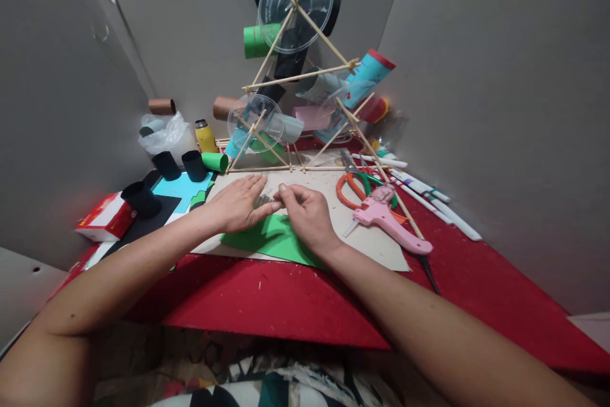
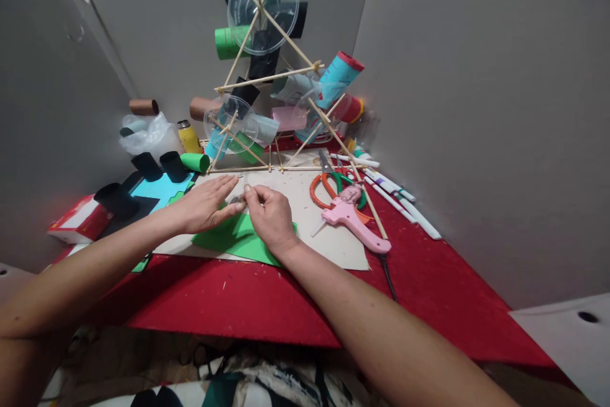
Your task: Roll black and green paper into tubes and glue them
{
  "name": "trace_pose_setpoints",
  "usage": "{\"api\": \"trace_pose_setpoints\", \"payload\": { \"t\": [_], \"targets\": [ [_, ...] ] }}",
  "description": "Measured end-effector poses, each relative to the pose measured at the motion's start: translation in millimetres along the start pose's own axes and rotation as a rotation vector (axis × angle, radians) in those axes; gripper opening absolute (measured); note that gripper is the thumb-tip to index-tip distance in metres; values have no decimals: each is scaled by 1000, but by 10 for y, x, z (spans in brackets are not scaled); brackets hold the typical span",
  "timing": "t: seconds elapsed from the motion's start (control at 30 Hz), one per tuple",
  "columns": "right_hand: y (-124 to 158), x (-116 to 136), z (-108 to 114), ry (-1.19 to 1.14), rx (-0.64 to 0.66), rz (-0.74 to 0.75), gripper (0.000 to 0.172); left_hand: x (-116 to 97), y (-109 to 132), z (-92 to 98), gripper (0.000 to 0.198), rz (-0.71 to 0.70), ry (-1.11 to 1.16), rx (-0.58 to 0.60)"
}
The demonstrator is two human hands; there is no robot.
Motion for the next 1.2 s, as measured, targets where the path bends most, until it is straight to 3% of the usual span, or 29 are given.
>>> {"api": "trace_pose_setpoints", "payload": {
  "t": [0.2, 0.5, 0.7, 0.8, 0.9, 0.97, 1.07, 1.2],
  "targets": [
    [-13, -24, -1, -65, -15, -24, 40, -24, 4, -23, 84, 4, -97, 65],
    [-17, 18, 76, -145, -68, -29, 41, -67, -3, 54, 77, 13, -70, 60],
    [-40, 92, 180, -164, -101, -29, 38, -443, 144, 275, 66, -106, -81, -137],
    [-106, 68, 207, -134, -85, -35, 31, -714, 352, 52, 67, -206, -72, -86],
    [-194, -1, 215, -59, -48, -42, 24, -922, 564, -375, 74, -309, -73, 126],
    [-248, -64, 216, 14, -25, -46, 21, -985, 658, -583, 79, -345, -68, 184],
    [-294, -160, 201, 170, 24, -59, 21, -970, 702, -737, 79, -344, -67, 190],
    [-256, -227, 133, 454, 137, -81, 14, -894, 688, -788, 78, -330, -72, 175]
  ]
}}
Point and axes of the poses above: each hand's wrist, its own y-axis away from the middle knuckle, its own z-axis out of the back of the hand, x = y × z, the point moved 6 cm from there along -y, towards the middle knuckle, and after that the axes turned 11 degrees about -z, right-handed, at the moved point
